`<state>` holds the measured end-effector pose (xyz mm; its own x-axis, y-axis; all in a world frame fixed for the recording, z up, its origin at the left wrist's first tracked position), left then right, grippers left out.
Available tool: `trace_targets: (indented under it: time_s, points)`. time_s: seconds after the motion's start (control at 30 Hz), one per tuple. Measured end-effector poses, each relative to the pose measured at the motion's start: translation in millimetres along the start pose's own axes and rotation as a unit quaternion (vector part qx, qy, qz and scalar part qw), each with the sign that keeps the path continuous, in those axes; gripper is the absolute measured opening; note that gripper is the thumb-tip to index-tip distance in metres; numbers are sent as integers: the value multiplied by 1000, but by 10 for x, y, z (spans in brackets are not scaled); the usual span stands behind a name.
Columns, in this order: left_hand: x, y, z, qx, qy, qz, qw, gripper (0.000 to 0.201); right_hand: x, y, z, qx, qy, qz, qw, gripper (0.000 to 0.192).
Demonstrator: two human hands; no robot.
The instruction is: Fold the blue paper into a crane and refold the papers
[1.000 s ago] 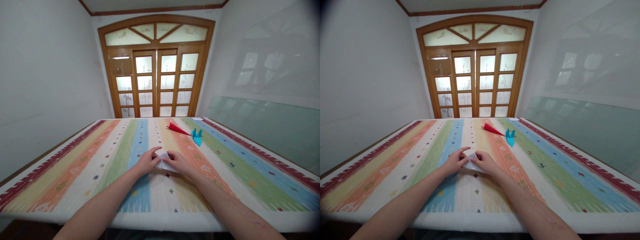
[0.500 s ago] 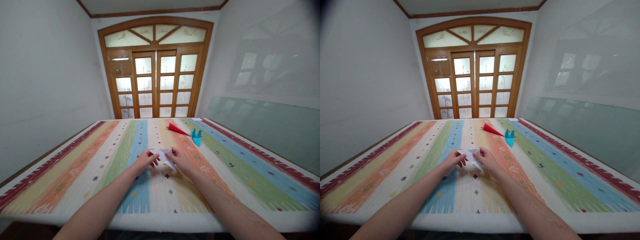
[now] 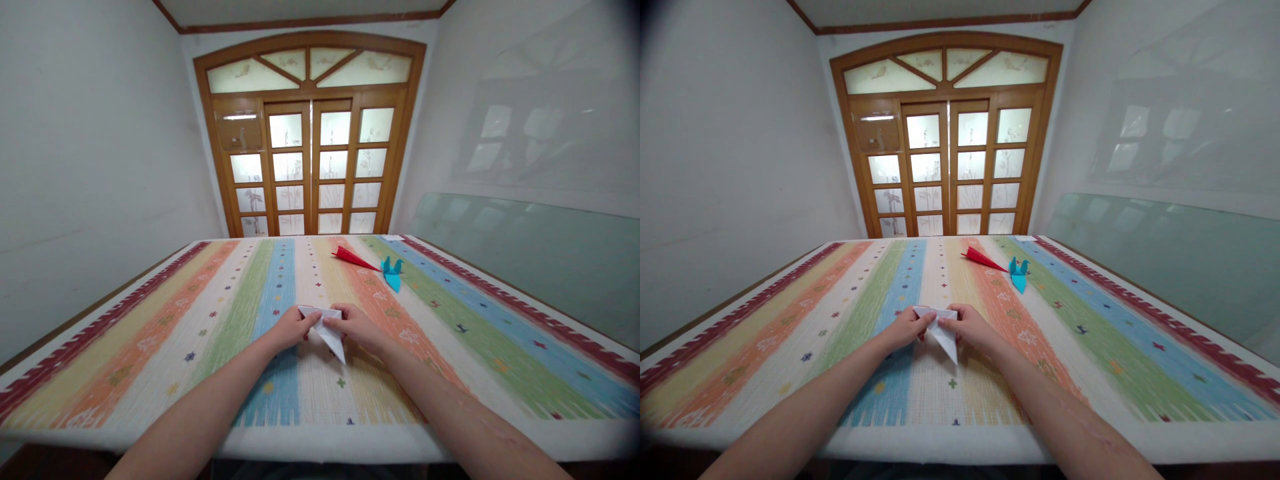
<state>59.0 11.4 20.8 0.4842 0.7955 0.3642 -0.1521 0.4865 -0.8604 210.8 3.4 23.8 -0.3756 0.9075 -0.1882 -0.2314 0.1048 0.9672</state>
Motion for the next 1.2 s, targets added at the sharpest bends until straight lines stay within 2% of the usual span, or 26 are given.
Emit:
trace_targets:
  time_s: [0.17,0.33,0.53,0.83,1.07,1.2]
  points:
    - [12,106,35,-13,-26,14,999,61,-1,18,3,-20,-6,-18,1000,30]
    - [50,31,126,-5,-60,-22,998,56,-13,37,31,-26,-12,-16,999,31]
    - [62,47,194,-16,-120,-16,993,53,9,45,60,-17,-26,-4,1000,28]
    - [57,132,193,-81,-147,-2,986,49,6,22,66,27,-30,-25,999,32]
    - [63,89,232,-59,-163,-30,984,48,22,51,65,7,-10,13,1000,29]
    - [62,30,259,-20,-165,-43,985,46,38,20,2,-19,18,3,1000,30]
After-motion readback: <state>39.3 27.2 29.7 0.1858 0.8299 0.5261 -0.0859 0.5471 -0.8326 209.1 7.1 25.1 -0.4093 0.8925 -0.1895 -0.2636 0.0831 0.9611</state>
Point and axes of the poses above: each hand's wrist, its own x-axis towards the middle knuckle, its own z-axis out of the back of the hand, y = z × x, the point moved 6 cm from there along x, towards the middle knuckle, and after that the axes turned 14 degrees about -z, right-handed, at the moved point
